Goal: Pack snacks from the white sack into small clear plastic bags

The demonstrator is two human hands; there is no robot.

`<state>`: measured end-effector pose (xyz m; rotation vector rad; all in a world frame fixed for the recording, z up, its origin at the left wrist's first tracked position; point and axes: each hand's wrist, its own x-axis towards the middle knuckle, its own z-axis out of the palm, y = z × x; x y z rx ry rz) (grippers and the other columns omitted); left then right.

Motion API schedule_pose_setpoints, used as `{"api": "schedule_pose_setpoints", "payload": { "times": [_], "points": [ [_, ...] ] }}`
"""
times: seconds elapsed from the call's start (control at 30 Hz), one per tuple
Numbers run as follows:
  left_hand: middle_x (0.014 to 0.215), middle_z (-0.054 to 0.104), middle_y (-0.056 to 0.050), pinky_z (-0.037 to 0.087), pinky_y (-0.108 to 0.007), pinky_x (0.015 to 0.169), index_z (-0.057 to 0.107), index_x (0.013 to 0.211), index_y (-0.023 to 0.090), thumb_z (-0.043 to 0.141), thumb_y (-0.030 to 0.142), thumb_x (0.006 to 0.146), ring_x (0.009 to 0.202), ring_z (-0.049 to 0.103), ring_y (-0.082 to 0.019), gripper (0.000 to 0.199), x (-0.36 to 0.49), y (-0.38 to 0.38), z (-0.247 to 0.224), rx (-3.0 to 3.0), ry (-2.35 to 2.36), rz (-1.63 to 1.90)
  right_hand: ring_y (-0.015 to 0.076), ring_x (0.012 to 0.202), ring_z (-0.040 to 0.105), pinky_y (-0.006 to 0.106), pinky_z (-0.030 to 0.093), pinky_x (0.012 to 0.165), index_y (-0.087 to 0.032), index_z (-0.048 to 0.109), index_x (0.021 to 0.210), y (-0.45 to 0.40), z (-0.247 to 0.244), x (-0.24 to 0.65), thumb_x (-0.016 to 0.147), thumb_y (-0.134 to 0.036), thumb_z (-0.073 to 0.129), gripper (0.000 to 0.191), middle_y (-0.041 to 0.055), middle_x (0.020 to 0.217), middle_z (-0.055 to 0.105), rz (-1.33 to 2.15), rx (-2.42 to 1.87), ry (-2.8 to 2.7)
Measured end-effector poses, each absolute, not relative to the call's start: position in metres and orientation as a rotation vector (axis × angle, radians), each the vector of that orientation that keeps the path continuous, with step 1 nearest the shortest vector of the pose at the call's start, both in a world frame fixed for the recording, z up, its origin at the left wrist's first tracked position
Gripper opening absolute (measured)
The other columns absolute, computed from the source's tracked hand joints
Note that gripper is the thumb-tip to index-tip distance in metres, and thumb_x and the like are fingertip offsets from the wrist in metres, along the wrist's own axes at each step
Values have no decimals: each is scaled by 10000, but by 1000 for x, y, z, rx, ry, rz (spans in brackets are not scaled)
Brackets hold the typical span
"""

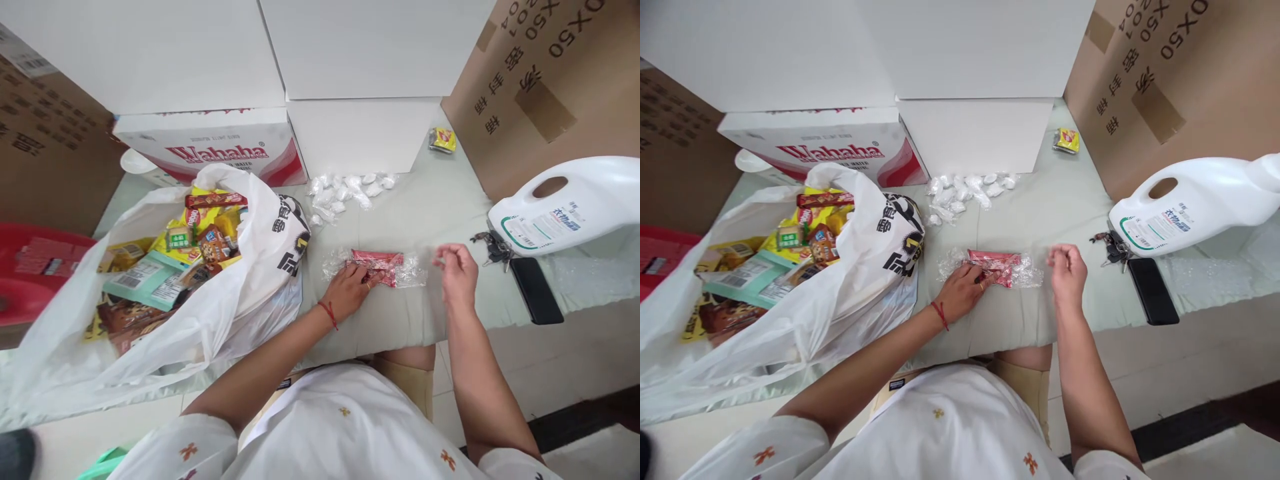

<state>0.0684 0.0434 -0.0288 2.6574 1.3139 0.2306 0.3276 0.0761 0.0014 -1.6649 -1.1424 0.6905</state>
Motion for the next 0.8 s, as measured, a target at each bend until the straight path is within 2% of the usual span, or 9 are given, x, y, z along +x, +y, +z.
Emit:
{"api": "schedule_pose_setpoints", "payload": {
  "times": [0.07, 0.13, 0.2, 0.3, 0.37, 0.4, 0.57, 0.7, 0.8],
  "points": [
    [1122, 605, -117, 478, -425, 924, 512, 1497, 363, 422, 225, 1034, 1058, 527, -274, 491, 68, 43, -29, 2657, 1312, 229, 278, 1110, 628, 449, 527, 936, -176, 616, 1264, 85, 5, 320, 885, -555, 580, 538, 145, 1168, 696, 497, -1708, -1330],
    [1118, 603, -116, 474, -428, 931, 516, 1494, 361, 422, 230, 1034, 1063, 525, -275, 487, 68, 43, -30, 2658, 1311, 241, 307, 1141, 601, 441, 506, 936, -164, 599, 1318, 93, 4, 313, 816, -606, 668, 673, 162, 1178, 698, 504, -1753, -1610],
    [1105, 603, -113, 473, -422, 918, 530, 1482, 358, 417, 236, 1038, 1059, 524, -275, 474, 68, 42, -31, 2660, 1314, 249, 287, 979, 629, 383, 509, 823, -177, 667, 1205, 95, -1, 312, 768, -596, 722, 608, 129, 1005, 728, 640, -1838, -1796],
    [1102, 603, -113, 465, -416, 906, 545, 1465, 356, 403, 226, 1041, 1061, 522, -277, 465, 69, 42, -31, 2679, 1330, 247, 193, 672, 568, 299, 446, 634, -199, 704, 885, 89, -5, 327, 766, -566, 703, 386, 32, 712, 664, 1022, -1883, -1824],
    [1110, 600, -110, 460, -410, 896, 540, 1466, 358, 397, 218, 1042, 1062, 521, -276, 469, 69, 41, -30, 2690, 1335, 240, 157, 596, 520, 280, 411, 584, -196, 662, 771, 83, -3, 338, 780, -574, 670, 379, 4, 651, 620, 1216, -1812, -1713],
    [1113, 599, -108, 460, -406, 888, 536, 1468, 359, 395, 216, 1043, 1060, 521, -276, 470, 69, 41, -30, 2691, 1334, 237, 153, 592, 519, 278, 410, 574, -195, 650, 773, 80, -1, 341, 784, -586, 663, 392, 4, 662, 621, 1236, -1789, -1637],
    [1131, 591, -110, 459, -409, 878, 537, 1460, 358, 407, 232, 1042, 1075, 518, -283, 456, 68, 42, -29, 2683, 1324, 227, 167, 568, 572, 290, 447, 529, -209, 646, 1094, 73, 6, 323, 764, -628, 716, 538, 38, 829, 697, 1105, -1921, -1401],
    [1136, 594, -107, 458, -420, 909, 540, 1453, 348, 410, 230, 1042, 1087, 527, -277, 446, 73, 43, -29, 2679, 1319, 251, 178, 558, 550, 292, 435, 579, -214, 692, 953, 69, 6, 283, 901, -523, 585, 331, -2, 639, 624, 823, -1932, -1513],
    [1139, 606, -126, 463, -453, 940, 643, 1331, 268, 413, 232, 1039, 1099, 537, -292, 374, 74, 44, -30, 2649, 1312, 311, 213, 733, 623, 317, 477, 695, -204, 699, 987, 65, 2, 248, 963, -405, 497, 286, 69, 854, 693, 502, -1861, -1712]
  ]
}}
